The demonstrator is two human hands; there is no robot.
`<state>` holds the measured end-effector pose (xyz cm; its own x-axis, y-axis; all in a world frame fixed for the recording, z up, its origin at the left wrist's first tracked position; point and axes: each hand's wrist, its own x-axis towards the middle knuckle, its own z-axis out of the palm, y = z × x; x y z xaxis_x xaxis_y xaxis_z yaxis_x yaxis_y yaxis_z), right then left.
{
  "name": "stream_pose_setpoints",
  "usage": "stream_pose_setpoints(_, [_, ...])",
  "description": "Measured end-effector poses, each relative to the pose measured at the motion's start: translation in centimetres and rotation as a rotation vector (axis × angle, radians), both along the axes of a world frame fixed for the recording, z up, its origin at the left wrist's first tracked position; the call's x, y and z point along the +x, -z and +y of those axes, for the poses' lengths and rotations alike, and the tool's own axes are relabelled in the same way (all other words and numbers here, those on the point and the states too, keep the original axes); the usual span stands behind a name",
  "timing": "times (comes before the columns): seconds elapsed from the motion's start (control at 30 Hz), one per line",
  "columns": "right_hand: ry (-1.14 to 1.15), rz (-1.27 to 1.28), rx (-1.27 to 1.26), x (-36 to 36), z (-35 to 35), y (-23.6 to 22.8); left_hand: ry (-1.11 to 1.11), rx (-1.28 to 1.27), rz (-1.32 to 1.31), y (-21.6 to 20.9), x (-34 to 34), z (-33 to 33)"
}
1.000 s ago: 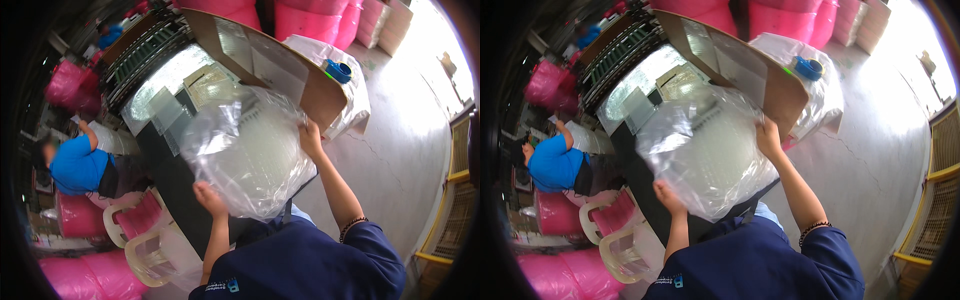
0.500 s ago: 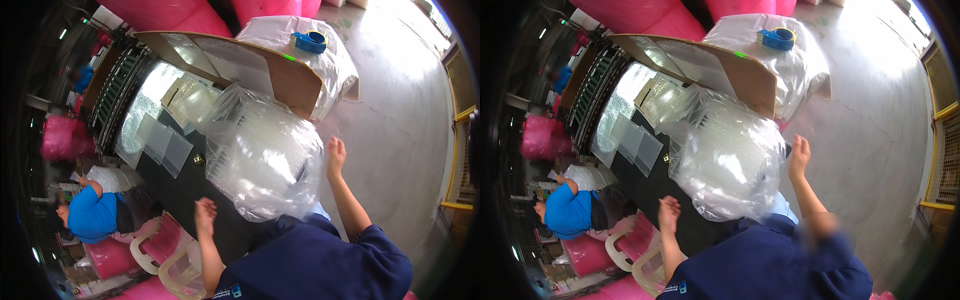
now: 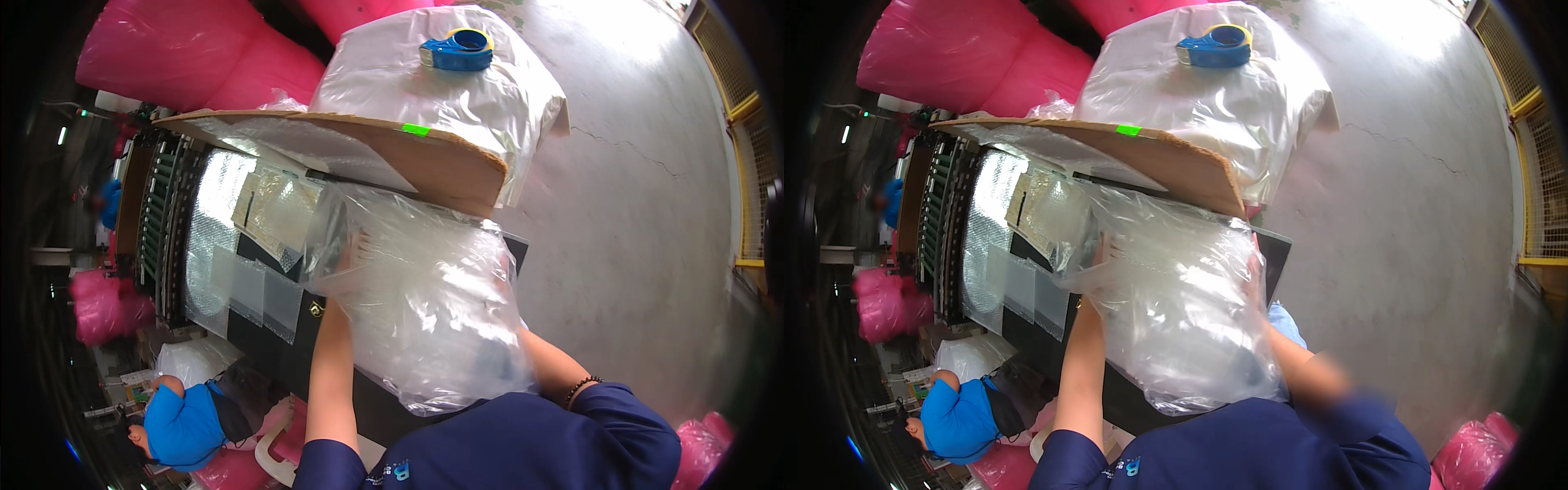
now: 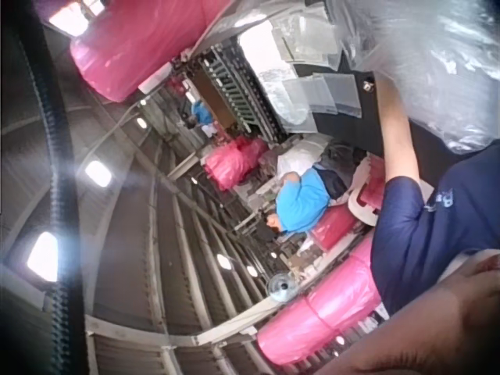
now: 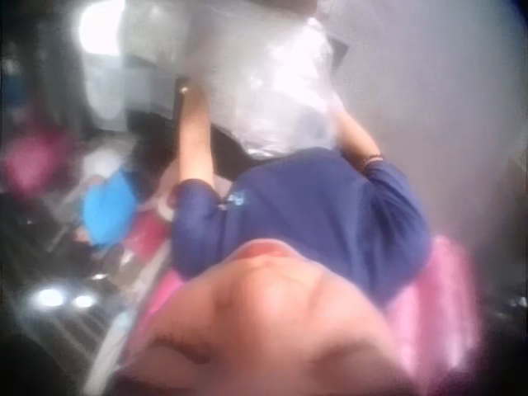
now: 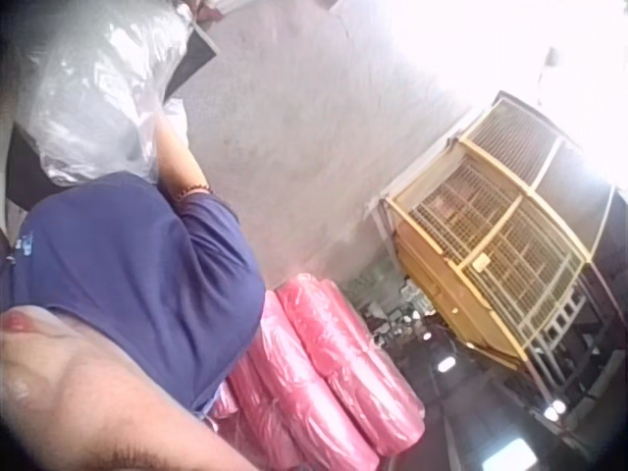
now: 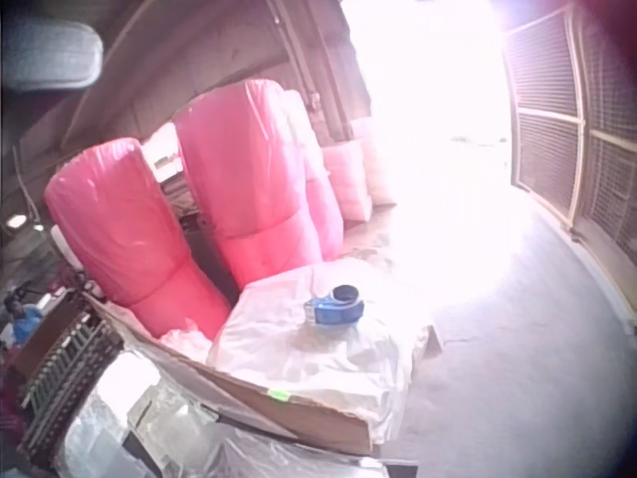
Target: The person stacks sheets of bubble wrap on a table and places them into a large clear plastic bag. Another person in a blue shirt is also seen handling bubble wrap nearby. The recorder repeatedly arranges the sheets and packs them into the bag.
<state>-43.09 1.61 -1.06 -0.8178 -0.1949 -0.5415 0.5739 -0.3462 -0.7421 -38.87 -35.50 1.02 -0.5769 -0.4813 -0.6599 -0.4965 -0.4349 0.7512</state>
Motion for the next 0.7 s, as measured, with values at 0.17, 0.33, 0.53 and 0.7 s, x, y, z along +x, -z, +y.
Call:
stream_pose_setpoints(0.17, [0.053,0.003,-0.044,-6.0,3.5,-1.6,0.044,0.014,0.107,-8.4,-0.6,0.2])
stream_pose_setpoints(0.33, [0.253,0.739,0.561,-6.5,4.5,-15.8,0.075,-0.994,0.691,-22.4,0.8,5.0])
stream_pose_setpoints(0.53, [-0.642,1.158,0.65,-3.3,-2.2,-16.5,1.166,-0.953,-0.033,-18.8,0.3,17.0])
stream_pose_setpoints(0.7, [-0.739,1.248,0.96,-4.6,-2.3,-14.3,1.439,-0.886,-0.287,-18.6,6.0,18.6])
